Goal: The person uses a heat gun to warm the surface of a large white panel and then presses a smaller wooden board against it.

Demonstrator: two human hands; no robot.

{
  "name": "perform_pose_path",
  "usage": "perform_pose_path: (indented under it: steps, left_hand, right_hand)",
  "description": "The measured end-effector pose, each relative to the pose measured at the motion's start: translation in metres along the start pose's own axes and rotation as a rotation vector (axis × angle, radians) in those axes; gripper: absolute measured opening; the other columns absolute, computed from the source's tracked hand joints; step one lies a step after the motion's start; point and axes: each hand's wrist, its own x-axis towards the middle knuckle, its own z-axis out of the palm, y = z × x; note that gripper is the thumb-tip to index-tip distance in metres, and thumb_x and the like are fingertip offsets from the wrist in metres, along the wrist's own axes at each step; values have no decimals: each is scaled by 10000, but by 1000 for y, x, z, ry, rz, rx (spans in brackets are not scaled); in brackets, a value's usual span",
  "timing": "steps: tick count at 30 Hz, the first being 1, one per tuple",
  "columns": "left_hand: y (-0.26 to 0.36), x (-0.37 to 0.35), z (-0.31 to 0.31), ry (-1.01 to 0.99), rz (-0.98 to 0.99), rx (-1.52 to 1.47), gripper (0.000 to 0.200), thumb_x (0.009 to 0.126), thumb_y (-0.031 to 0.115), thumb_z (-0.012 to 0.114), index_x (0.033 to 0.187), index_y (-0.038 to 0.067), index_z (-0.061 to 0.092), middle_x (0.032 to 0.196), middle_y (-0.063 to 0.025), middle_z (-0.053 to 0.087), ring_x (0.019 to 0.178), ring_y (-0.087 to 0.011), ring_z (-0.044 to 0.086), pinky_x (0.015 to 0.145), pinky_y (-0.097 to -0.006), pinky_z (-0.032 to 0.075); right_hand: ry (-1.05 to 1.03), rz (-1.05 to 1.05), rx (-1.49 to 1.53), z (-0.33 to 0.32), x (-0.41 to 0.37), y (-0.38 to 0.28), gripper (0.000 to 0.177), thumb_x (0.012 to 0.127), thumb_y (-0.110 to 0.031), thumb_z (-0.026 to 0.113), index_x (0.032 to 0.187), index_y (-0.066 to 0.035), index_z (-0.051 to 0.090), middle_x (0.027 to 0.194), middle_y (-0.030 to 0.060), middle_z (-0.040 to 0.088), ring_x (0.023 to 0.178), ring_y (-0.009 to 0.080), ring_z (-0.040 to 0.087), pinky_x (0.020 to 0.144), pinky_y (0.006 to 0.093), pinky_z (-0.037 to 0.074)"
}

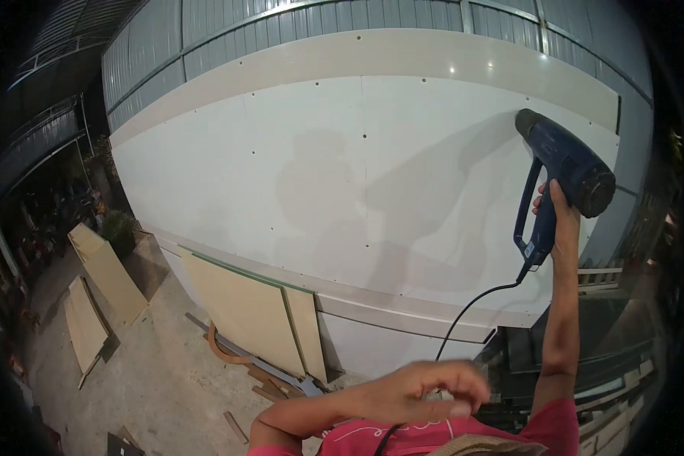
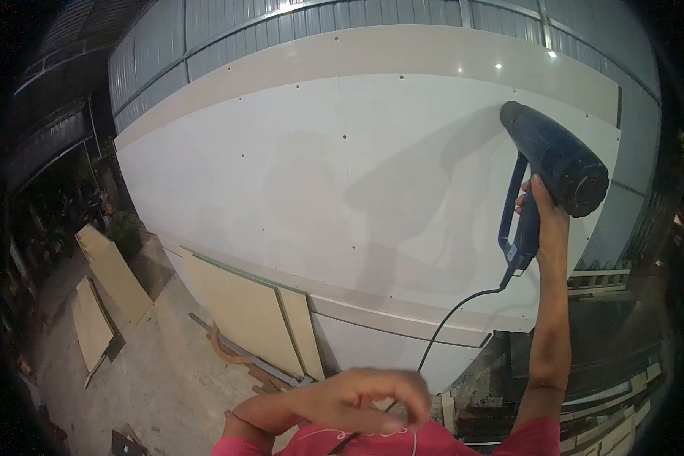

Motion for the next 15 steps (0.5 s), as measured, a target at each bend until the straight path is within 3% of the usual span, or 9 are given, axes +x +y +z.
perform_pose_path:
  steps: [3, 5, 7, 11, 13, 14, 15]
  left_hand:
    - [-23, 26, -23, 301, 11, 122, 343, 873, 118, 578, 1180, 17, 463, 1070, -76, 498, 1007, -169, 486, 866, -334, 409]
    - [-28, 54, -56, 552, 35, 584, 576, 836, 182, 641, 1300, 17, 342, 1110, -88, 475, 1050, -203, 474, 898, -338, 405]
    - [-33, 81, -90, 647, 141, 952, 775, 786, 241, 698, 1370, 30, 234, 1159, -130, 459, 1115, -248, 449, 939, -361, 384]
    - [-24, 115, -131, 655, 112, 990, 901, 757, 273, 724, 1397, 25, 140, 1209, -180, 434, 1155, -284, 429, 972, -396, 359]
    - [-7, 121, -132, 489, 58, 659, 954, 754, 269, 724, 1399, 4, 73, 1238, -212, 406, 1187, -284, 408, 1002, -416, 329]
    - [-8, 125, -136, 460, 178, 661, 959, 765, 232, 705, 1392, -10, 21, 1174, -193, 453, 1108, -253, 473, 938, -388, 393]
    - [-9, 125, -140, 458, 177, 668, 959, 765, 232, 705, 1392, -10, 21, 1174, -193, 453, 1108, -253, 473, 938, -388, 393]
  right_hand:
    - [-62, 37, 51, 14, -6, -4, 347, 808, -352, 664, 896, -21, 609, 741, 49, 598, 640, 109, 587, 608, 240, 486]
    - [-103, 28, 105, 36, -9, -5, 322, 816, -315, 664, 919, -16, 605, 782, 51, 603, 651, 111, 589, 613, 246, 493]
    - [-173, 55, 145, 57, -10, -7, 340, 805, -307, 679, 947, -8, 602, 803, 53, 608, 665, 116, 591, 619, 250, 497]
    - [-290, 123, 113, 92, -8, -11, 341, 772, -309, 702, 934, -25, 607, 802, 39, 608, 667, 107, 574, 614, 247, 474]
    - [-305, 82, 171, 108, -8, -11, 360, 759, -322, 714, 938, -32, 598, 783, 25, 593, 672, 106, 564, 616, 245, 460]
    - [-299, 113, 170, 114, -10, -16, 365, 781, -330, 700, 932, -15, 597, 745, 39, 592, 664, 112, 585, 639, 241, 480]
    - [-297, 110, 176, 117, -9, -15, 365, 781, -330, 700, 932, -15, 597, 745, 39, 592, 664, 112, 585, 639, 241, 480]
